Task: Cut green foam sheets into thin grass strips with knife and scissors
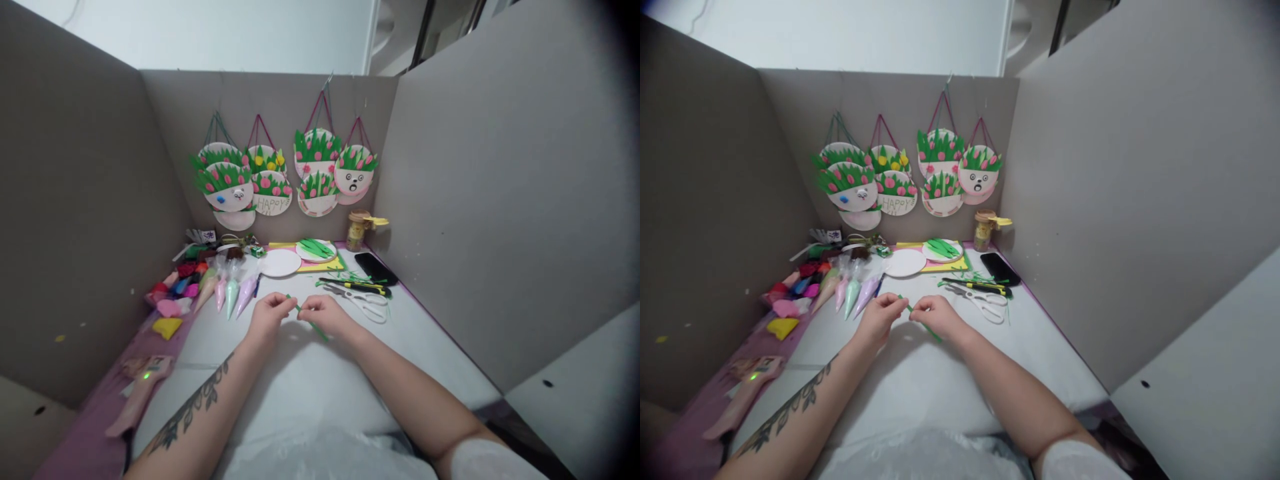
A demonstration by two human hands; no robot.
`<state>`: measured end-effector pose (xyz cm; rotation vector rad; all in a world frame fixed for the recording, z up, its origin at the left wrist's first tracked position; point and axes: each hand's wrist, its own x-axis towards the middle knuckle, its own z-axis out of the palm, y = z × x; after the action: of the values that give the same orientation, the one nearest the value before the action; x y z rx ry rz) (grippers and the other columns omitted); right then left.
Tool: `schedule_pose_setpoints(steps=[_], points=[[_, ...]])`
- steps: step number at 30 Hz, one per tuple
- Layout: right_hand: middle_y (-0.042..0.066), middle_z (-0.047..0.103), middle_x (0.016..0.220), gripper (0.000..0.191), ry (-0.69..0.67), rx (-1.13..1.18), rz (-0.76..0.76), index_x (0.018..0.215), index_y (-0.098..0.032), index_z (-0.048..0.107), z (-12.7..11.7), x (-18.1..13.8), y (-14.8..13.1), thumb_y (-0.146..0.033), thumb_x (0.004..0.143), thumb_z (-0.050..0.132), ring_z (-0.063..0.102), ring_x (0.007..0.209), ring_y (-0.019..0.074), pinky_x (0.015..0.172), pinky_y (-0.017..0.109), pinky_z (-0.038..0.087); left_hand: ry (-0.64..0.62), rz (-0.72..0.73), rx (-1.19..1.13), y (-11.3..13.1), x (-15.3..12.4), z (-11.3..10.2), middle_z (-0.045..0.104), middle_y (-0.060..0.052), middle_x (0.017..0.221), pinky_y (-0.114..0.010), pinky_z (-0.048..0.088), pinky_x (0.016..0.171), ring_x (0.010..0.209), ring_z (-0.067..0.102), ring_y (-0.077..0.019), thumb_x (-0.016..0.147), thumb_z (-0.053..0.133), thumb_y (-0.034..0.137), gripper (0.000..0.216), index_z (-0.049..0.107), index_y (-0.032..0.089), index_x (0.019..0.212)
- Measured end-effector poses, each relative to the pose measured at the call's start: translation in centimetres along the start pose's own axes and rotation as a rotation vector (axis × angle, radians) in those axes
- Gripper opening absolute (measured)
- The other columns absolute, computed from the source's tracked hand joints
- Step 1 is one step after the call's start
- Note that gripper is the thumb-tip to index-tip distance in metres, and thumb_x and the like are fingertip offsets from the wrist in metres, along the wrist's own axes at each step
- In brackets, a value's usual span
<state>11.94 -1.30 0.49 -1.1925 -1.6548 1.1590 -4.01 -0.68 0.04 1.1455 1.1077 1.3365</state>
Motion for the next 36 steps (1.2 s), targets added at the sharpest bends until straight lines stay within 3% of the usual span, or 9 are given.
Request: schedule_pose_setpoints(steps=[5,8,12,14,16,23,32,34,36], points=[[-0.002,0.059,0.061,0.007,-0.009,-0.011,-0.012,0.059,-0.017,0.067,0.0,0.1,0.5,-0.023,0.062,0.068,0.048,0.058,0.0111,0.058,0.024,0.037,0.108,-0.053,-0.153,1.3,0.8,-0.9,0.047,0.005,0.049,-0.021,0.029,0.049,0.048,0.039,-0.0059,0.049,0.081,0.039,0.037,0.053,0.016,0.053],[-0.002,0.06,0.06,0.007,0.002,0.004,-0.021,0.059,-0.017,0.068,-0.1,0.3,0.9,-0.024,0.063,0.068,0.049,0.058,0.0113,0.06,0.024,0.038,0.148,-0.047,-0.148,1.5,0.9,-1.3,0.05,0.004,0.055,-0.019,0.032,0.051,0.053,0.043,-0.0065,0.049,0.082,0.041,0.037,0.058,0.015,0.06],[-0.003,0.058,0.056,0.01,0.026,0.029,-0.016,0.06,-0.017,0.067,-0.1,0.3,0.9,-0.024,0.066,0.065,0.048,0.056,0.0114,0.059,0.024,0.038,-0.034,-0.041,-0.037,0.7,0.3,-0.7,0.06,0.001,0.071,-0.02,0.036,0.054,0.062,0.051,-0.0099,0.053,0.081,0.04,0.039,0.068,0.017,0.081],[-0.002,0.06,0.058,0.011,0.038,-0.005,-0.051,0.061,-0.016,0.067,-0.1,0.2,0.7,-0.025,0.068,0.064,0.05,0.058,0.0121,0.06,0.024,0.038,-0.136,-0.025,0.055,0.2,-0.1,-0.3,0.059,0.001,0.065,-0.021,0.034,0.052,0.058,0.048,-0.0095,0.057,0.08,0.04,0.032,0.067,0.015,0.073],[-0.001,0.062,0.063,0.013,0.053,-0.068,-0.1,0.063,-0.017,0.067,-0.1,0.2,0.5,-0.026,0.071,0.062,0.053,0.062,0.013,0.062,0.025,0.04,-0.157,-0.007,0.111,-0.1,-0.3,-0.1,0.053,0.003,0.053,-0.022,0.031,0.051,0.052,0.043,-0.0081,0.06,0.078,0.04,0.03,0.062,0.015,0.059],[0.001,0.067,0.071,0.011,0.095,-0.223,-0.219,0.067,-0.018,0.068,-0.3,0.2,0.7,-0.019,0.075,0.062,0.059,0.071,0.0146,0.069,0.025,0.042,0.041,-0.014,-0.109,0.5,0.6,-0.6,0.042,0.007,0.046,-0.021,0.026,0.048,0.046,0.035,-0.0058,0.058,0.078,0.039,0.039,0.046,0.017,0.051],[0.001,0.064,0.068,0.012,0.121,-0.229,-0.204,0.062,-0.018,0.066,-0.6,0.1,0.9,-0.017,0.073,0.061,0.057,0.069,0.0145,0.067,0.025,0.041,0.265,0.048,-0.311,1.5,2.0,-2.3,0.044,0.007,0.054,-0.018,0.025,0.046,0.05,0.037,-0.0049,0.049,0.082,0.038,0.038,0.054,0.016,0.061],[0.001,0.064,0.067,0.012,0.147,-0.193,-0.182,0.062,-0.018,0.066,-0.6,0.2,0.8,-0.019,0.073,0.061,0.057,0.069,0.0146,0.067,0.025,0.041,0.259,0.036,-0.283,1.3,1.7,-2.0,0.047,0.006,0.059,-0.017,0.027,0.047,0.052,0.04,-0.0052,0.051,0.082,0.04,0.038,0.058,0.017,0.069],[0.0,0.064,0.066,0.012,0.17,-0.17,-0.177,0.063,-0.018,0.065,-0.5,0.3,0.6,-0.021,0.073,0.061,0.057,0.068,0.0146,0.067,0.025,0.041,0.155,0.003,-0.188,0.9,1.2,-1.3,0.053,0.005,0.066,-0.018,0.031,0.049,0.056,0.044,-0.0065,0.053,0.081,0.041,0.039,0.062,0.018,0.078]])
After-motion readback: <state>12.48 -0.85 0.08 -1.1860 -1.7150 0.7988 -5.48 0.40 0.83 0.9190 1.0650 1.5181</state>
